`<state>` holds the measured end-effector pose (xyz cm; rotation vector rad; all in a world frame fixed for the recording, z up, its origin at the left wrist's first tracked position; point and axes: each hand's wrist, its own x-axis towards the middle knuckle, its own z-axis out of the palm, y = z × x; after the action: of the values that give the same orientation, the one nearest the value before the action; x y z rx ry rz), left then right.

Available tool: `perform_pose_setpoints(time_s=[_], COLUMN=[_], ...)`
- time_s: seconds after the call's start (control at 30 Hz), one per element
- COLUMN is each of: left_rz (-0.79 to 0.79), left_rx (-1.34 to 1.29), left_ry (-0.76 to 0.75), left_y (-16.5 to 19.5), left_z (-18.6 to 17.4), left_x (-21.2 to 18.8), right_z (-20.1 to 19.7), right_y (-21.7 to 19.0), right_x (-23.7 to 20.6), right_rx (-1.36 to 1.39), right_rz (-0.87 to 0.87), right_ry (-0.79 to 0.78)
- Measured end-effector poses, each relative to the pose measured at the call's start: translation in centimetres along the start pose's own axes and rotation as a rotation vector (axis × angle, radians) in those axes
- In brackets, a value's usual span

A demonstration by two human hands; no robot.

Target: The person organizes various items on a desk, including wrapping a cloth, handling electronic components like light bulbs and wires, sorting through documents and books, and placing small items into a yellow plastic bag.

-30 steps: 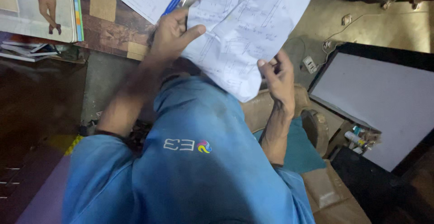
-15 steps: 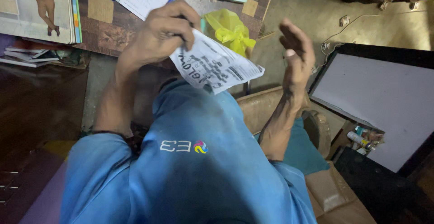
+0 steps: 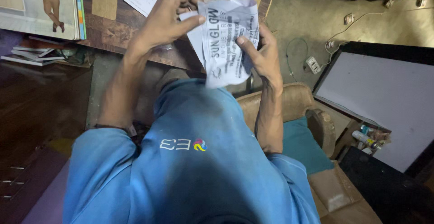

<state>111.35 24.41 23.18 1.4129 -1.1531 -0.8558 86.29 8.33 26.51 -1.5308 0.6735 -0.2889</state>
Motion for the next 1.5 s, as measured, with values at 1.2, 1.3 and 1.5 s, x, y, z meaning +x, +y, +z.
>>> perform_pose_setpoints(time_s=[1.2, 1.3, 1.5], left_rz=[0.194, 0.223, -0.043], left_rx=[-0.09, 0.107, -0.732], left_ry=[0.119, 0.039, 0.141], left_y=[0.3, 2.0, 3.3], left_z=[3.4, 2.8, 2.8], left_x=[-4.2, -3.9, -4.5], right_z=[-1.1, 0.0, 1.3], right_y=[3.4, 0.9, 2.2], right_x=[-1.6, -2.1, -3.2], right_rx=[0.738, 0.274, -0.082], right_rz=[0.016, -0.03, 0.174], right_ry=[-0.065, -0.124, 0.051])
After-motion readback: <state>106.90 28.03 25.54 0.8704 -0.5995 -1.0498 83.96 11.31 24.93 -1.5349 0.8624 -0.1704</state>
